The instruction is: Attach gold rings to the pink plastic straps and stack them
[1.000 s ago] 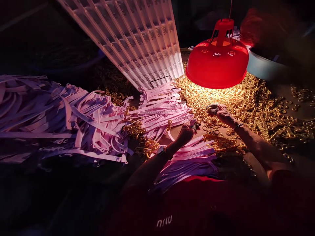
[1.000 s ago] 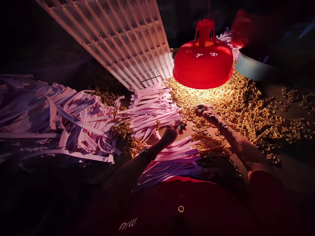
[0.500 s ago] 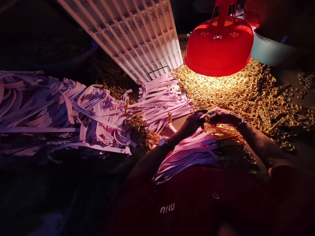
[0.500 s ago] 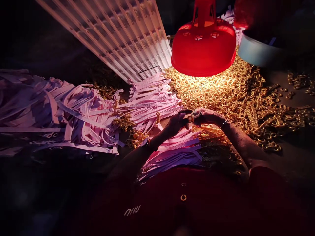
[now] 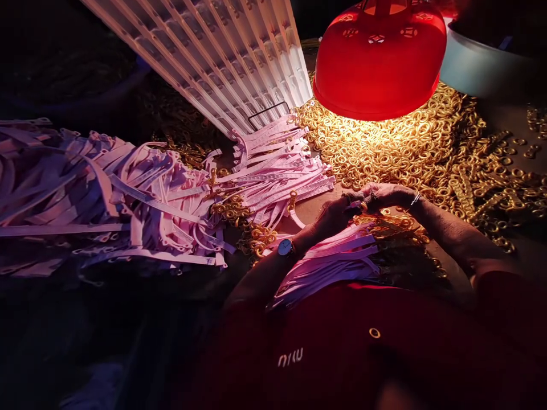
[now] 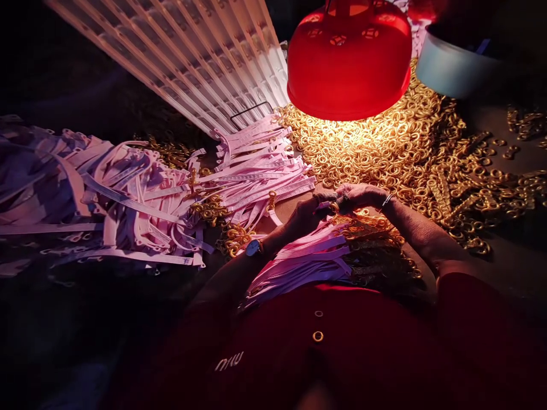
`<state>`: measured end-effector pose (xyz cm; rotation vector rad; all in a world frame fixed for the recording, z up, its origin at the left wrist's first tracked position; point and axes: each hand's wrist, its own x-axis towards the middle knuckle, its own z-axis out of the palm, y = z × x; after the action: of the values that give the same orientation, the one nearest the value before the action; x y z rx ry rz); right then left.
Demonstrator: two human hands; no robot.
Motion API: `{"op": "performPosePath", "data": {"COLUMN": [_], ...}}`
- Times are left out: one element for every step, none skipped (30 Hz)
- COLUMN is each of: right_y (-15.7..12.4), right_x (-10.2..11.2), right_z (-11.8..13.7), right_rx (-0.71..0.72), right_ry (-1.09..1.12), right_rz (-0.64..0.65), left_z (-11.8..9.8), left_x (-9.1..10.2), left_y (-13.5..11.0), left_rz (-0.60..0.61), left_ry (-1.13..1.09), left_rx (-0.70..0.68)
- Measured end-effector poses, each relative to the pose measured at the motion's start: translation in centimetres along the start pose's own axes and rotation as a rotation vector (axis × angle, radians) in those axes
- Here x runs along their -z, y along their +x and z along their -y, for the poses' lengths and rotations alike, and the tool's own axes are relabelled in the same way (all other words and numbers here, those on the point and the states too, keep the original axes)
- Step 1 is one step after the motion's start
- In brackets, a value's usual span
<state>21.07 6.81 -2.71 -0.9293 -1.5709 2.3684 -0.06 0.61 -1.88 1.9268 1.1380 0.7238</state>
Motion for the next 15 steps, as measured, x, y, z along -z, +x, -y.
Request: {"op": "performPosePath", "data": {"right_y": [-0.1,-0.1,-0.2,-0.3,-0.3,-0.4,-0.4,-0.5,-0.6,-0.7,-0.8,-0.9,-1.0,-1.0,-1.0], "right_x": [-0.2,-0.4,-0.5,-0.6,-0.6,-0.6,-0.6,-0.6,-0.6,-0.7,-0.8,-1.1,-1.4,-1.8,-2.2], "right_z": [0.1,0.1,0.1,0.1,0.1,0.0,0.0,0.0,0.1,0.2,0.3,0.5,0.6,0.7,0.7], "right_rx": [0.008,0.009,0.005,-0.002,-0.01,-0.02,-0.032,-0.048,-0.064,-0.079,-0.088,-0.087,-0.079,-0.066,-0.051], "right_ry": [0.006,0.006,0.003,0.001,0.001,0.0,-0.002,-0.007,-0.015,-0.025,-0.03,-0.027,-0.012,0.013,0.048], "right_rz": [-0.016,-0.03,-0.04,-0.044,-0.044,-0.042,-0.038,-0.03,-0.021,-0.01,-0.001,-0.001,-0.014,-0.044,-0.089], "left_z": [0.2,0.4,0.6,0.7,0.7,0.8,0.8,0.8,0.8,0.8,0.8,0.9,1.1,1.2,1.4], "left_x": [-0.2,-0.3,-0.5,-0.6,-0.6,-0.7,-0.7,-0.7,-0.8,-0.8,-0.9,-1.0,-1.1,-1.2,-1.3], "left_y": [-0.1,-0.1,-0.1,-0.1,-0.1,-0.1,-0.2,-0.2,-0.2,-0.3,-0.4,-0.5,-0.5,-0.6,-0.5], "left_rz": [-0.028,-0.044,-0.052,-0.049,-0.034,-0.013,0.014,0.043,0.072,0.09,0.087,0.069,0.038,-0.005,-0.051], "left_ry": [0.014,0.019,0.019,0.015,0.007,-0.006,-0.021,-0.035,-0.047,-0.054,-0.053,-0.046,-0.036,-0.026,-0.019], "left_rx": [0.003,0.008,0.013,0.015,0.012,0.006,-0.002,-0.012,-0.022,-0.029,-0.03,-0.024,-0.009,0.015,0.04]}}
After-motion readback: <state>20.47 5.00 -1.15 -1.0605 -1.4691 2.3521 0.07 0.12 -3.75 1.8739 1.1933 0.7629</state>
